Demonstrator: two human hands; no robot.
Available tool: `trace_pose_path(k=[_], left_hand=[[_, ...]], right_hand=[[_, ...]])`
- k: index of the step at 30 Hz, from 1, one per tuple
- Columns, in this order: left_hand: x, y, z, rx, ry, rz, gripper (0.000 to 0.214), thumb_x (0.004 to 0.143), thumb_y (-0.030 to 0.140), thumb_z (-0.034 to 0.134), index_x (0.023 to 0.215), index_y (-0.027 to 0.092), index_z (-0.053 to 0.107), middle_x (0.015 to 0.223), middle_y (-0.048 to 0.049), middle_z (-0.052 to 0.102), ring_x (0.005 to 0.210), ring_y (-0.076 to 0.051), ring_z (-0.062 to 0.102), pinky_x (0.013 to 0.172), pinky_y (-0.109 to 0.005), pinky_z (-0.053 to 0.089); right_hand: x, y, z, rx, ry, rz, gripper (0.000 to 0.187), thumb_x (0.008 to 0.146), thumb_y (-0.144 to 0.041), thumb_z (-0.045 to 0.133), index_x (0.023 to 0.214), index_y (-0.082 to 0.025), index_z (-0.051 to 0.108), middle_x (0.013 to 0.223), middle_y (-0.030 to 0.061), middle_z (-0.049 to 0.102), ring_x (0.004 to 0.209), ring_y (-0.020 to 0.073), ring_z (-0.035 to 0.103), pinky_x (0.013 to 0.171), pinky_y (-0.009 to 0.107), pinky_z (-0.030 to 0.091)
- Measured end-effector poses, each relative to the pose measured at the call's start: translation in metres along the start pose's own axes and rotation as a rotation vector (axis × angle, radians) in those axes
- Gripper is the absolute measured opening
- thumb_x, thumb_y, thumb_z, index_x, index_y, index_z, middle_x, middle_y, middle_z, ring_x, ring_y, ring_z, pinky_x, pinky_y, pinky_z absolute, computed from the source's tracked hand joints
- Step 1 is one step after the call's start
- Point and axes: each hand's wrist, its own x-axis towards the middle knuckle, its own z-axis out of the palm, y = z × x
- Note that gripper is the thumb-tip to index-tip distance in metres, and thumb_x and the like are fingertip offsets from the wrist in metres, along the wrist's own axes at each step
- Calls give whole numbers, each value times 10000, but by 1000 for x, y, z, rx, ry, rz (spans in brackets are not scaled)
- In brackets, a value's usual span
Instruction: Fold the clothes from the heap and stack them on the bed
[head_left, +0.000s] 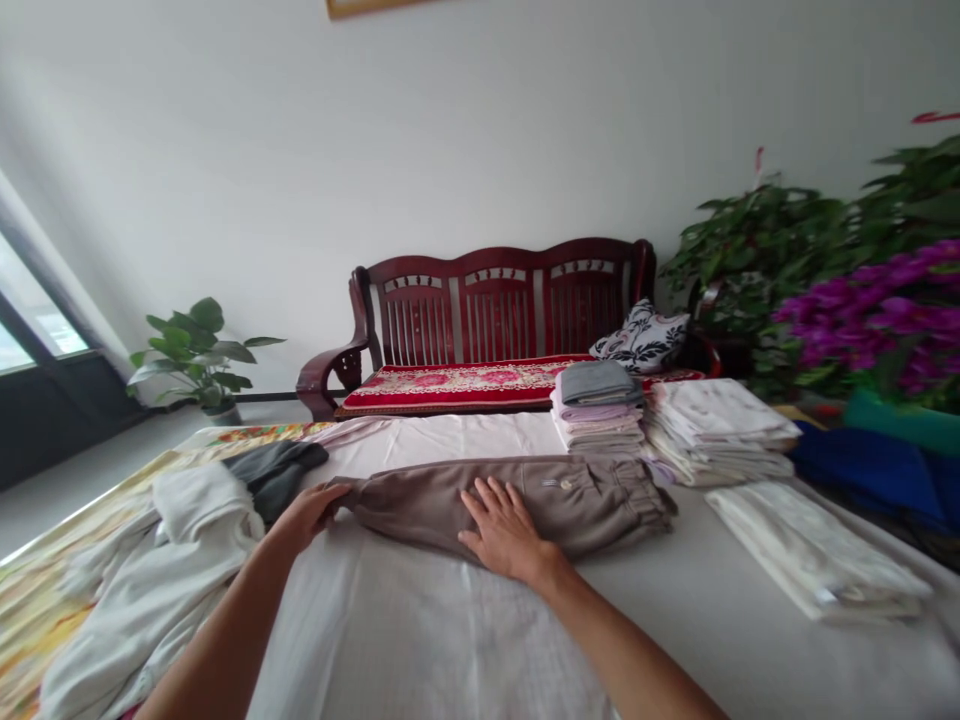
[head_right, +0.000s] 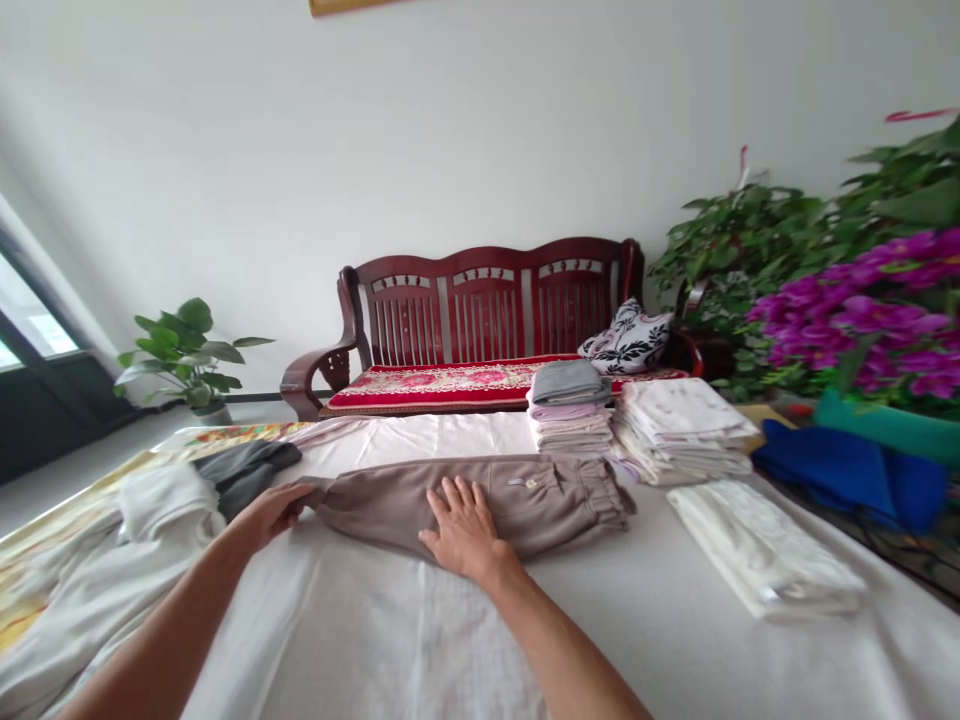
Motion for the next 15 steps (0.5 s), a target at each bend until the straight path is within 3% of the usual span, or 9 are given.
trace_pose_path(k=[3, 7, 11, 15], left_hand=[[-6, 28, 15, -199, 9, -60, 253, 669, 282, 742, 873, 214, 609, 740, 12, 659, 594, -127, 621, 592, -271, 554], [-25, 81, 52, -286, 0, 101, 411, 665, 263, 723, 1058, 229, 612, 857, 10, 662, 678, -116, 638, 606, -239, 547], [-51, 127, 110, -269, -20, 252, 530, 648, 258, 720, 1157, 228, 573, 947, -7, 638, 716, -127, 638, 588, -239, 536], [-74, 134, 184, -293, -151, 358, 483, 688, 205, 668, 1152, 189, 532, 916, -26, 619, 709, -135, 635, 607, -260, 531]], right_hand=[[4, -4, 0, 22, 14, -24, 733, 928, -577, 476, 1543, -202, 347, 1641, 129, 253, 1516, 317, 180, 1215, 529, 113], [9, -14, -2, 42, -26, -12, 713, 941, -576, 435, 1533, -184, 370, 1628, 149, 277, 1508, 340, 199, 1205, 561, 122], [11, -21, -3, 33, 15, -12, 685, 936, -551, 454, 1495, -155, 432, 1604, 179, 320, 1488, 366, 243, 1194, 592, 141], [9, -24, 1, 5, 67, -33, 623, 955, -481, 458, 1464, -121, 469, 1562, 205, 387, 1465, 388, 284, 1176, 630, 186]])
